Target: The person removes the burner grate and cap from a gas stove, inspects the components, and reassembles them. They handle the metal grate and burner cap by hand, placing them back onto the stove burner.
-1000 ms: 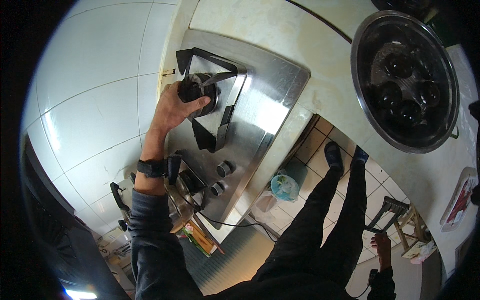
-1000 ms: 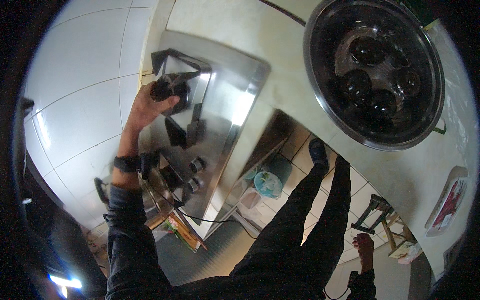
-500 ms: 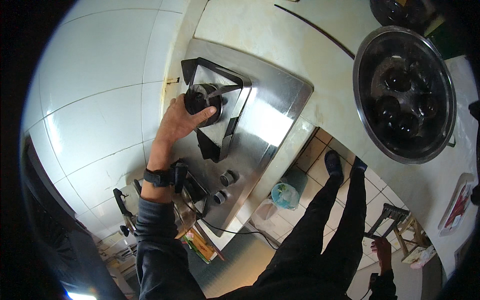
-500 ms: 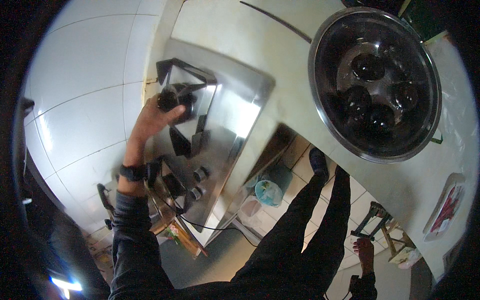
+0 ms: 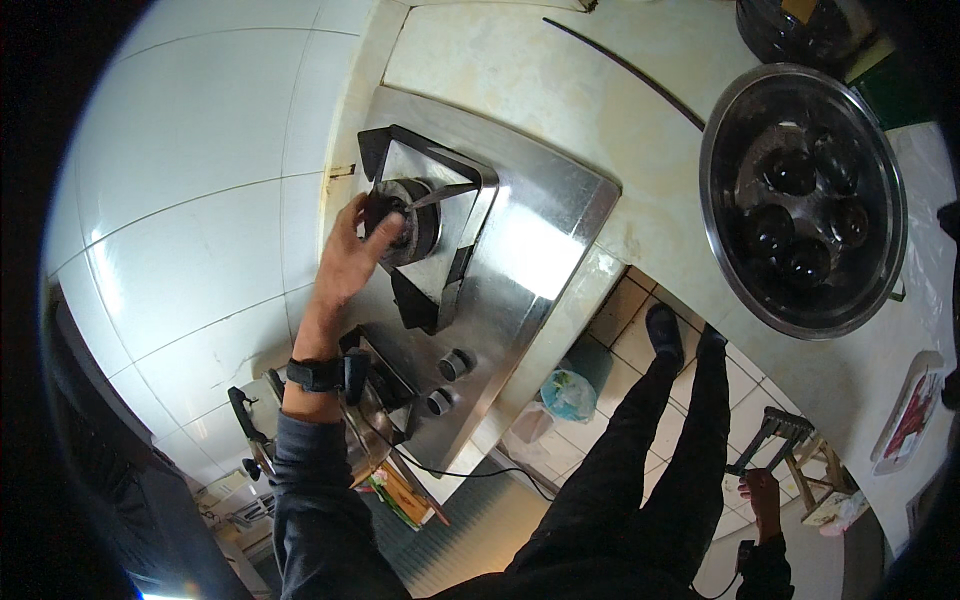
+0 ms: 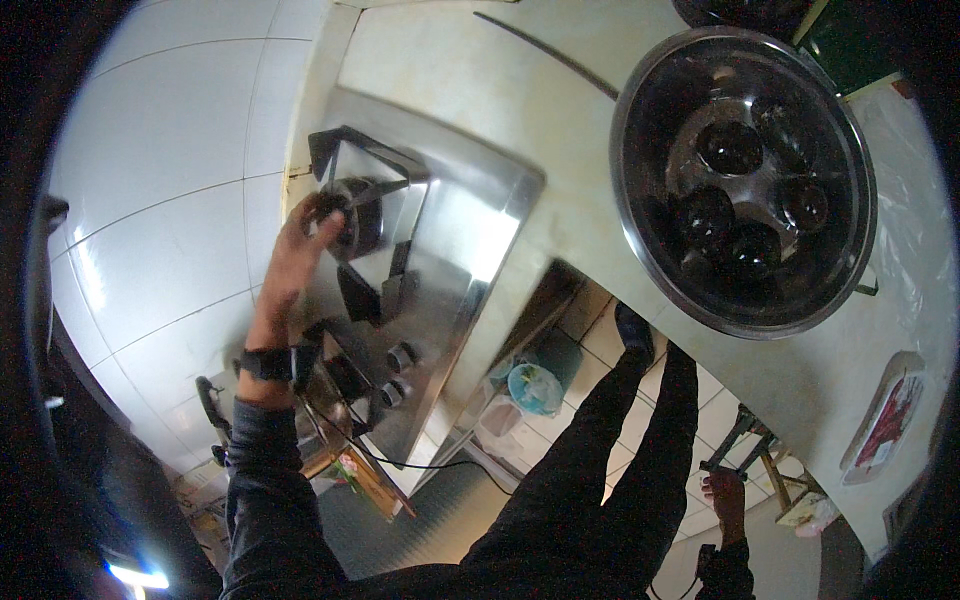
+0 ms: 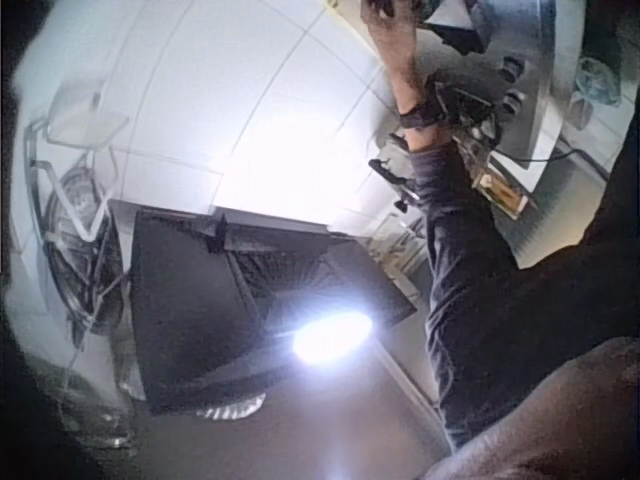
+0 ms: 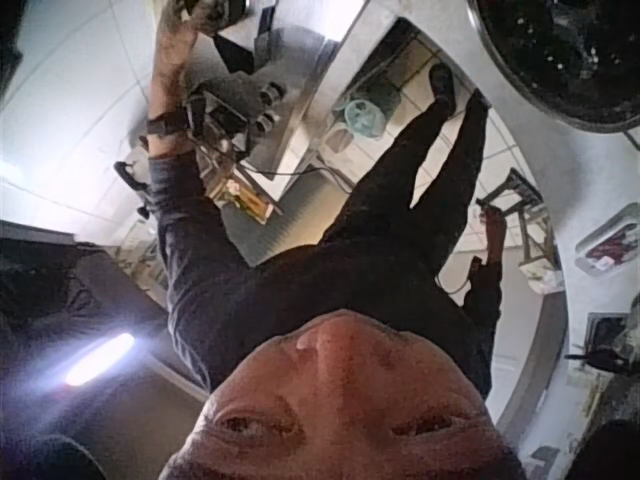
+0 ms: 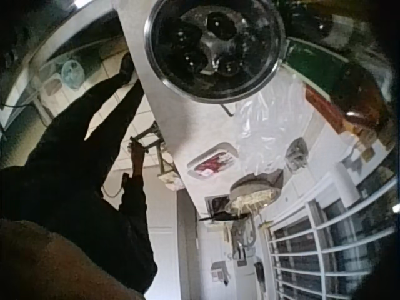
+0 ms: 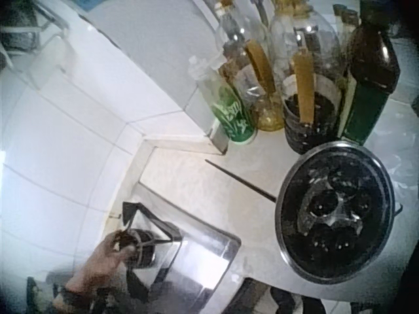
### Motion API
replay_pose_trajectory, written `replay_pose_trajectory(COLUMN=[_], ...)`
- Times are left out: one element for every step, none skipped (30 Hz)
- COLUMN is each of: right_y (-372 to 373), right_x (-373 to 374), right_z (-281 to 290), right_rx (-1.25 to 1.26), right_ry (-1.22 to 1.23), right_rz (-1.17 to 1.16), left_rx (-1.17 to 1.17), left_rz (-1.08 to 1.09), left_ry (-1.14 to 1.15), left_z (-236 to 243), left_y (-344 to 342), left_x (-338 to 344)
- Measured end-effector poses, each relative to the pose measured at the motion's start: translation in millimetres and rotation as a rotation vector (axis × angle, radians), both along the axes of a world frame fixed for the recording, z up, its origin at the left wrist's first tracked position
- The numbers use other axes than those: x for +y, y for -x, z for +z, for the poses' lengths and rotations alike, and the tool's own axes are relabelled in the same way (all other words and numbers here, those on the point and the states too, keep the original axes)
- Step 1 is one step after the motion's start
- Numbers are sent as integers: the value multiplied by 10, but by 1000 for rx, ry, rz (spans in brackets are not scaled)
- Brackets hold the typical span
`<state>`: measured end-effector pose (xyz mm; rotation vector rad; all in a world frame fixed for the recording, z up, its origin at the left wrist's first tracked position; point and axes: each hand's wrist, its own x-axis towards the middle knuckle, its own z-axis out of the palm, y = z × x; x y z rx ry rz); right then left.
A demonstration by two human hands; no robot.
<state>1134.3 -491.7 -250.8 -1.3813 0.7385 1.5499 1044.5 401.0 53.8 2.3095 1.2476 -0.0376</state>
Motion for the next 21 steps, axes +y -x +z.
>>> replay_pose_trajectory(right_y=[-16,-36,-57,-78,-97,-109,-122,-124,-124,-114,-96,-78,-57,-25,9,29,58,72,73,89,84], right_x=[27,55,87,124,158,188,211,226,227,221,200,168,128,83,40,-1,-40,-59,-65,-91,-85], right_z=[43,91,137,176,215,252,278,296,299,281,251,201,132,53,-34,-134,-215,-303,-376,-374,-386], right_rx=[-66,-116,-138,-145,-150,-150,-150,-149,-162,-177,-201,-171,-146,-106,-109,-99,-51,-27,37,49,42], right_ry=[42,60,83,80,78,81,84,87,94,99,81,72,38,26,0,-3,18,-5,-3,70,-28], right_rz=[79,174,190,222,254,261,267,274,303,329,353,308,263,210,214,208,191,138,75,42,38], left_rx=[54,109,191,271,353,342,330,319,341,362,379,363,347,343,320,308,293,281,267,251,239], left_rz=[84,168,139,109,70,52,24,-3,2,4,5,0,-4,-2,-23,-38,-63,-67,-80,-95,-102], left_ry=[16,33,6,-21,-59,-18,12,42,66,89,112,113,114,124,115,115,112,117,118,118,119], left_z=[34,60,82,91,96,98,90,93,100,113,132,127,128,140,149,162,168,172,176,175,176], left_y=[-20,-44,-75,-109,-138,-177,-221,-248,-262,-283,-300,-312,-323,-331,-341,-352,-368,-381,-394,-404,-411], left_x=[30,44,56,64,65,81,103,114,114,128,136,126,110,87,59,31,4,-23,-45,-65,-74])
